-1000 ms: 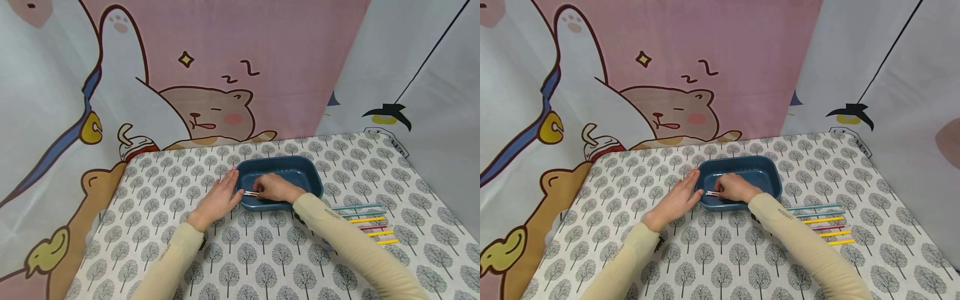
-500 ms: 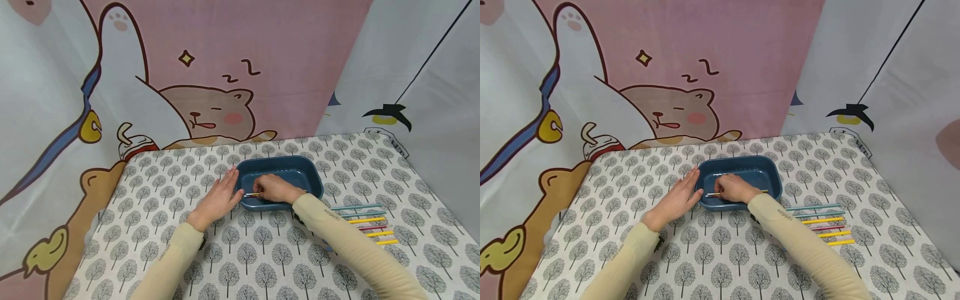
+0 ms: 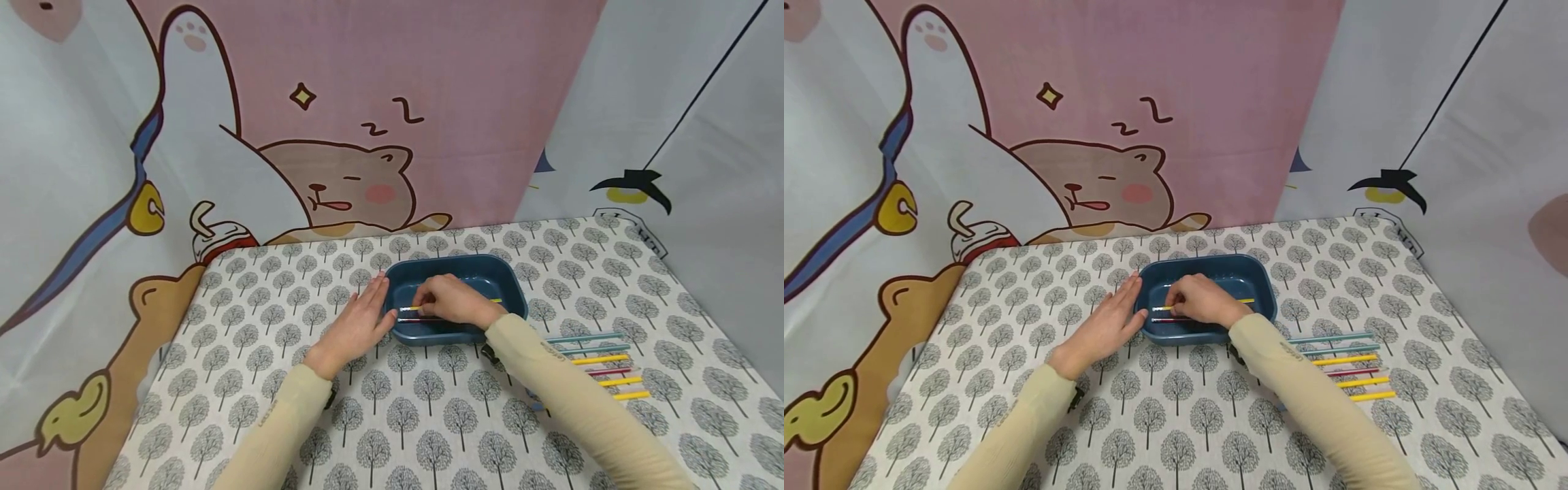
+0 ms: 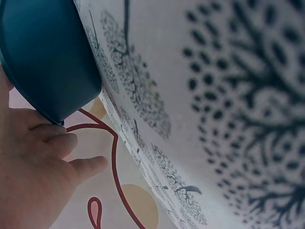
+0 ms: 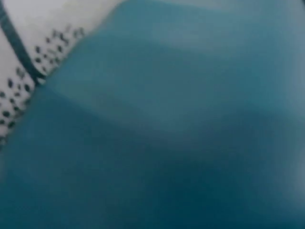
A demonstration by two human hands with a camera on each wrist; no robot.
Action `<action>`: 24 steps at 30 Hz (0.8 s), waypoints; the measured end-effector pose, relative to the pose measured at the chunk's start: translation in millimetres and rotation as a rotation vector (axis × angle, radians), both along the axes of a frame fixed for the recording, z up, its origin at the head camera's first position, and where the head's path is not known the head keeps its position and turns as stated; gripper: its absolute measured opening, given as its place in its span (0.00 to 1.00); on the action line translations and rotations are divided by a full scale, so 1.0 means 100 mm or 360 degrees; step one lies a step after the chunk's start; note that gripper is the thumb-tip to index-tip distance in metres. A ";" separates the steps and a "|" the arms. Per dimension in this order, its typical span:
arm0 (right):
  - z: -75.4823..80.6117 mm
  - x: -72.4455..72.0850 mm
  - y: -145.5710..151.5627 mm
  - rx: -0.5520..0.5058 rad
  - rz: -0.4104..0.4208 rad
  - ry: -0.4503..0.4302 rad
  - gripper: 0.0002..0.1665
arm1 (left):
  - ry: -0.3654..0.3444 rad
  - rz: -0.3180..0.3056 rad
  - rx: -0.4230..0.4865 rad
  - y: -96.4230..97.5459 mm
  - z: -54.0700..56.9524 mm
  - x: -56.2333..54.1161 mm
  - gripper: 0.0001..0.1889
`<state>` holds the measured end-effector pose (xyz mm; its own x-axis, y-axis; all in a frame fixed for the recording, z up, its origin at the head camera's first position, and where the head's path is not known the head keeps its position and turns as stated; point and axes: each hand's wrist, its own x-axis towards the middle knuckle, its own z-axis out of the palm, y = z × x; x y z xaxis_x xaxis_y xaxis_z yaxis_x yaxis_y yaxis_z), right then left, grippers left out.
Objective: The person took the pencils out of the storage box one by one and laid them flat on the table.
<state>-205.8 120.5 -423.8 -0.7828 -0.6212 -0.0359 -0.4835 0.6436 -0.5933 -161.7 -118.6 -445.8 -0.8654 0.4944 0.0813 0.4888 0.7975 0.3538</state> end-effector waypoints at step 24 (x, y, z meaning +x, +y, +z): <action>0.56 0.28 0.38 -0.0199 -0.0021 0.0239 0.09 | -0.0030 0.0018 0.0022 0.01 0.01 0.01 0.37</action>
<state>-177.7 159.0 -367.4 -0.7816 -0.6032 0.1589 -0.5648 0.5762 -0.5908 -160.3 -118.0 -445.1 -0.8725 0.4833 0.0718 0.4728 0.7980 0.3738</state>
